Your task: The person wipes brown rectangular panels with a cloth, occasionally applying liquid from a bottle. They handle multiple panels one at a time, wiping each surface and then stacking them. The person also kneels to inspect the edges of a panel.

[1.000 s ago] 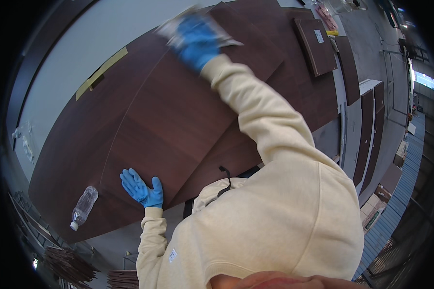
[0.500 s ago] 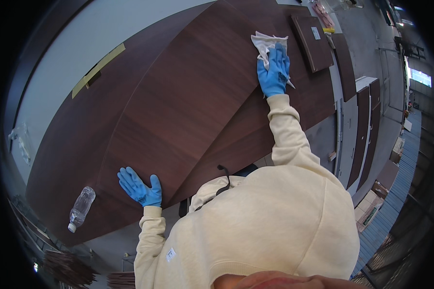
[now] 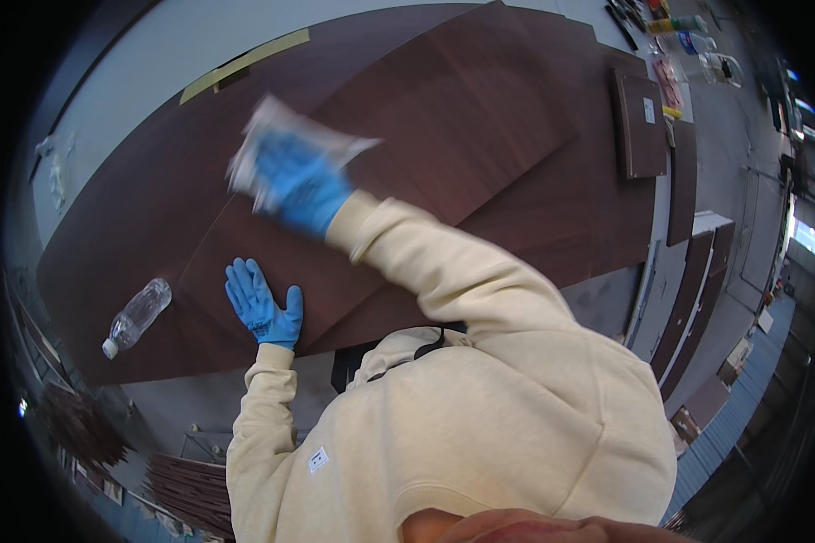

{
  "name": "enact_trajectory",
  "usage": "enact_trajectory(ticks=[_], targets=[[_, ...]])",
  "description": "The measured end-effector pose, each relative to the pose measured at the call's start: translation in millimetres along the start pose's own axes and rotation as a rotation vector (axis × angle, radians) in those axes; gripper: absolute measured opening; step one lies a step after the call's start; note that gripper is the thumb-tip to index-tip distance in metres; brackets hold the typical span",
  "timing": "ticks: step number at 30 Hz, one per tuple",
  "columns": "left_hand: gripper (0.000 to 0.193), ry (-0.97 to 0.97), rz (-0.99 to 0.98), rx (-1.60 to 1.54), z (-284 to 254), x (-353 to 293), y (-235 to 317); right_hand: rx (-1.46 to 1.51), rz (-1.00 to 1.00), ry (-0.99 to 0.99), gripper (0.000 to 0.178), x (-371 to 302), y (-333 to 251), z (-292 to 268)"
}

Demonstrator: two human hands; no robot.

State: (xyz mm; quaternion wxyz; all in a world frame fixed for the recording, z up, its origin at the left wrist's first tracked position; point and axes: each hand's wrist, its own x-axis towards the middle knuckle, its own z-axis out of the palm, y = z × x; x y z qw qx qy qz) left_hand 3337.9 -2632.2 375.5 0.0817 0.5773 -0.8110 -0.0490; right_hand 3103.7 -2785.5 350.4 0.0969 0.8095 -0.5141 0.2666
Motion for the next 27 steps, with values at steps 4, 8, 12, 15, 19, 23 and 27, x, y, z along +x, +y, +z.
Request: enact_trajectory(ticks=[4, 8, 12, 15, 19, 23, 27], targets=[[0.093, 0.048, -0.011, -0.063, 3.9, -0.9, -0.2, 0.529, -0.125, -0.337, 0.049, 10.2, -53.7, -14.1], [0.092, 0.051, -0.004, -0.069, 1.0, -4.3, -2.2, -0.022, 0.154, -0.043, 0.036, -6.0, 109.3, -39.6], [0.091, 0.090, -0.004, -0.095, 5.8, -3.5, -1.7, -0.259, 0.369, 0.101, 0.049, -24.5, 182.1, -34.6], [0.090, 0.121, 0.002, -0.097, 6.5, -7.7, -6.1, -0.115, 0.235, -0.050, 0.056, -19.9, 80.3, -7.2], [0.093, 0.265, -0.108, -0.141, -6.0, -25.8, -1.4, 0.013, 0.098, -0.087, 0.056, -14.9, -4.0, -4.3], [0.105, 0.384, -0.824, -0.318, -23.9, -124.8, 25.3, 0.027, 0.059, -0.048, 0.056, -16.1, 5.1, -3.7], [0.108, 0.293, -1.073, -0.694, 19.7, -167.7, 26.9, -0.019, 0.024, -0.033, 0.049, -17.0, -3.8, -7.6]])
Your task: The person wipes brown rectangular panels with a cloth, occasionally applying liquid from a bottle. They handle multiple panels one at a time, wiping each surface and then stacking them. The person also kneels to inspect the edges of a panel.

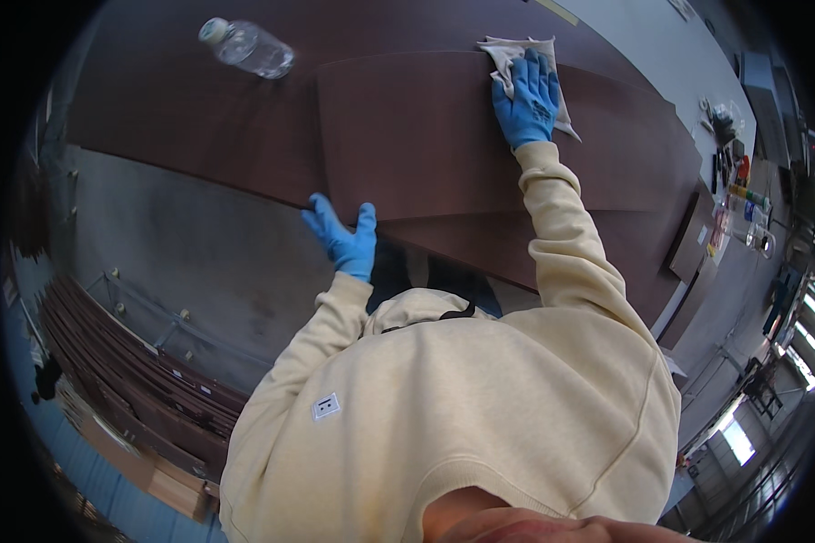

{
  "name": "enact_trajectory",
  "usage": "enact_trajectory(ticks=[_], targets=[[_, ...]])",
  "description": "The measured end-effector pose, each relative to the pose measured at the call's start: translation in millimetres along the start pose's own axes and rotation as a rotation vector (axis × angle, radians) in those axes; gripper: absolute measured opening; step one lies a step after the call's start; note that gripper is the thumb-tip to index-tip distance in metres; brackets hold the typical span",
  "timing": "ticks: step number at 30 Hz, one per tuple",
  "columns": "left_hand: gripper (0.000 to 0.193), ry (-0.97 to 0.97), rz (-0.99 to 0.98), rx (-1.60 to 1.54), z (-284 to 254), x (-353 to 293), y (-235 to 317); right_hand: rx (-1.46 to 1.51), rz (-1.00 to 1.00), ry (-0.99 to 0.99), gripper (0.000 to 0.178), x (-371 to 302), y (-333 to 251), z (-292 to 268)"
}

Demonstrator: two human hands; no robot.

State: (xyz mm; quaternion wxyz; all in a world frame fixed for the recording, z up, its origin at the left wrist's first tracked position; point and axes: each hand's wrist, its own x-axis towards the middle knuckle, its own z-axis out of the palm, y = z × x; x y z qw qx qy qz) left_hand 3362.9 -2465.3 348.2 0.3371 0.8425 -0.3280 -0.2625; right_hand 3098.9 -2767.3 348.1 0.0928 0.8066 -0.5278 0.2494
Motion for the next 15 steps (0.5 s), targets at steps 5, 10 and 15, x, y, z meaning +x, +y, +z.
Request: enact_trajectory(ticks=[5, 10, 15], targets=[[0.101, 0.048, -0.064, -0.170, 6.5, -6.0, -8.5, 0.402, -0.233, -0.295, 0.053, -61.6, -119.1, -69.3], [0.104, 0.043, -0.011, -0.232, 10.3, -4.6, -19.0, 0.575, -0.651, -0.528, 0.069, -75.5, -198.8, -65.6], [0.099, 0.012, -0.051, -0.258, 2.7, -3.3, 1.2, 0.351, -0.706, -0.224, 0.057, 42.2, -197.6, 36.3]])
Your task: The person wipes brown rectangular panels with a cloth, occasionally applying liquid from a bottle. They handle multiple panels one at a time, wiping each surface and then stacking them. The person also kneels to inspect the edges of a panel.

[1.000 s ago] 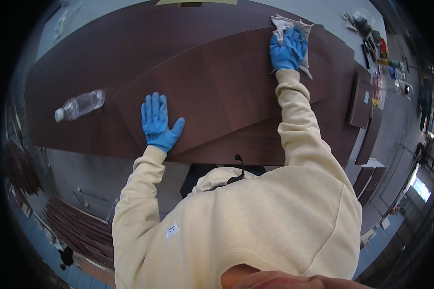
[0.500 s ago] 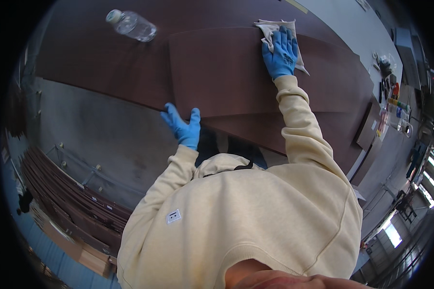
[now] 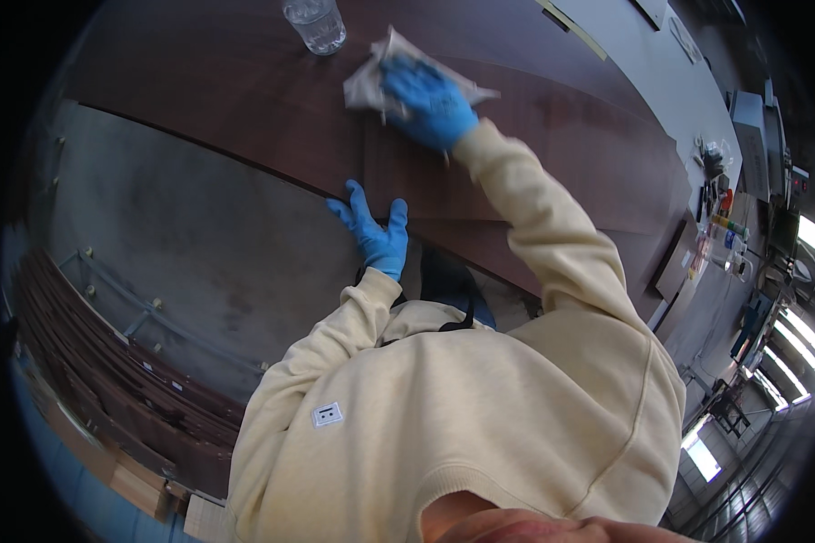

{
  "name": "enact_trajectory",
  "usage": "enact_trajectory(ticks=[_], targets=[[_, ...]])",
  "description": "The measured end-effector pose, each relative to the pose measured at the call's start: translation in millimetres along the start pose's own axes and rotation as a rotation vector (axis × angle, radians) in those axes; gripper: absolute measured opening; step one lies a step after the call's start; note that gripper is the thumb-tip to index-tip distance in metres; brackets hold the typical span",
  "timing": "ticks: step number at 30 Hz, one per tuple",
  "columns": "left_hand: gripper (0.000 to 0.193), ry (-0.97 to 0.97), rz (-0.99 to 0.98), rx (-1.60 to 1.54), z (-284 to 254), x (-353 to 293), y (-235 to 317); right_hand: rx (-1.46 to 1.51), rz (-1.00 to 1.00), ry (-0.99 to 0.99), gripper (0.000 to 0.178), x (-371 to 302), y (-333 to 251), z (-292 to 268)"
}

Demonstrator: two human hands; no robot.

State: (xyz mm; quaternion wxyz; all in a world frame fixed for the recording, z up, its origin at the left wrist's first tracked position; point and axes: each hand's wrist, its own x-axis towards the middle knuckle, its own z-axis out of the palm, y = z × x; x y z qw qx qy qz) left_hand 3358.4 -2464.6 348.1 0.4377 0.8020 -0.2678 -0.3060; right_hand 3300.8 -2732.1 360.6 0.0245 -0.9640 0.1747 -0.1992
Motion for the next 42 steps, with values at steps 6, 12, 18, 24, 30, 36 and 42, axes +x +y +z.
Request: enact_trajectory(ticks=[6, 12, 18, 24, 30, 36, 42], targets=[[0.099, 0.031, 0.028, -0.019, -3.2, 0.9, -9.0, 0.015, 0.065, -0.135, 0.053, 14.5, -54.9, -3.1], [0.100, 0.019, 0.026, 0.034, -5.4, -0.2, -3.5, -0.034, -0.042, -0.028, 0.049, 4.4, -60.1, 5.9], [0.099, 0.039, 0.015, -0.022, 0.7, 0.3, -14.9, -0.068, 0.291, 0.082, 0.048, 48.5, -46.3, 16.7], [0.096, 0.026, -0.042, -0.066, -3.7, 1.9, -3.6, 0.075, 0.195, 0.122, 0.038, 32.1, -42.2, 14.1], [0.096, 0.054, 0.053, 0.329, -10.6, -2.5, -3.5, -0.299, 0.560, 0.086, 0.052, -88.1, 97.0, -40.4], [0.098, 0.055, 0.196, 0.463, -3.2, -1.9, -13.2, -0.514, 1.243, 0.039, 0.046, -223.2, 193.5, -112.8], [0.100, 0.021, 0.127, 0.253, -2.0, 5.6, -34.3, -0.057, 0.332, 0.177, 0.035, -34.4, -78.8, -37.9]])
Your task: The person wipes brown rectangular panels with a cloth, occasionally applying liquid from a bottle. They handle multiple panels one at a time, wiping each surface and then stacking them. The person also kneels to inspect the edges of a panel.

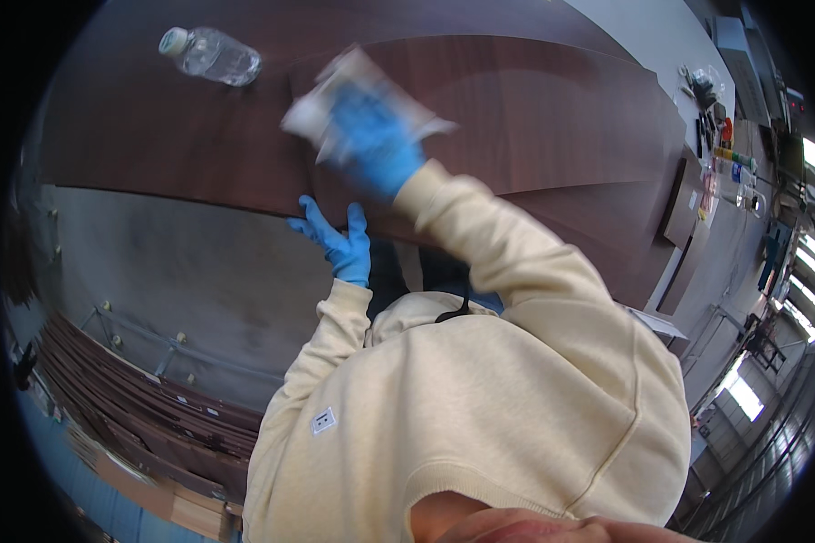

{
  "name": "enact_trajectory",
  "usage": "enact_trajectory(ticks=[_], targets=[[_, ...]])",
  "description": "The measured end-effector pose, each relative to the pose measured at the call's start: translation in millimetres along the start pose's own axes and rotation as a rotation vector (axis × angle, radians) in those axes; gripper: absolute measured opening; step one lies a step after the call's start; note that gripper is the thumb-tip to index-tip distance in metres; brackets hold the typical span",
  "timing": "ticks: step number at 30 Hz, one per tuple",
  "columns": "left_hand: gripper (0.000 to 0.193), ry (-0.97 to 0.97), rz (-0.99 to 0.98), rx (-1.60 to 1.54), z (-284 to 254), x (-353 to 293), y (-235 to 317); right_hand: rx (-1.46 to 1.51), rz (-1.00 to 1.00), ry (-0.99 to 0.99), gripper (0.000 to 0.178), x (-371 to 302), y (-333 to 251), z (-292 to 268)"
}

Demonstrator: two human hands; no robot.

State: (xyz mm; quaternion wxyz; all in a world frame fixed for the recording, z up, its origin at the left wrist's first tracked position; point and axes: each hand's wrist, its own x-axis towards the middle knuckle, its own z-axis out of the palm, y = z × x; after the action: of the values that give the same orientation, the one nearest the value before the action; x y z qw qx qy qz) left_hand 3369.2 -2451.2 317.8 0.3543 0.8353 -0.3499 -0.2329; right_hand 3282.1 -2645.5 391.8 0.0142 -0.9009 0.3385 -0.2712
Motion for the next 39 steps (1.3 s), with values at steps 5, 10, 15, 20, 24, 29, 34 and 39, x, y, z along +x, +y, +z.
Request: enact_trajectory(ticks=[5, 10, 15, 20, 24, 29, 34, 39], targets=[[0.104, -0.022, -0.034, 0.005, -7.3, -1.9, 4.6, -0.041, -0.071, -0.226, 0.037, -51.6, 1.1, -37.9], [0.102, -0.032, -0.026, 0.083, -9.2, -6.7, 18.6, -0.439, 0.897, -0.124, 0.042, -163.2, 263.2, -142.9], [0.100, -0.016, 0.054, 0.215, -3.6, -2.0, -2.0, -0.422, 0.919, -0.020, 0.046, -119.9, 307.3, -145.0], [0.100, -0.011, 0.103, 0.127, -4.9, 1.4, -14.6, -0.158, 0.055, 0.140, 0.032, -4.5, 74.2, -15.3], [0.100, -0.126, 0.033, 0.113, -15.0, 1.8, -2.0, 0.172, -0.087, -0.217, 0.063, -74.9, 6.0, -20.4], [0.101, -0.134, -0.072, 0.073, -13.1, -2.8, 13.5, -0.253, 0.544, -0.355, 0.026, -188.6, 134.9, -148.8], [0.093, -0.133, -0.040, 0.067, -7.8, 0.5, 6.9, -0.395, 0.496, -0.072, 0.039, -188.3, 93.8, -119.1], [0.084, -0.140, 0.001, 0.068, -8.1, 4.1, -25.7, 0.195, 0.044, -0.151, 0.043, -147.7, -43.8, -57.0]])
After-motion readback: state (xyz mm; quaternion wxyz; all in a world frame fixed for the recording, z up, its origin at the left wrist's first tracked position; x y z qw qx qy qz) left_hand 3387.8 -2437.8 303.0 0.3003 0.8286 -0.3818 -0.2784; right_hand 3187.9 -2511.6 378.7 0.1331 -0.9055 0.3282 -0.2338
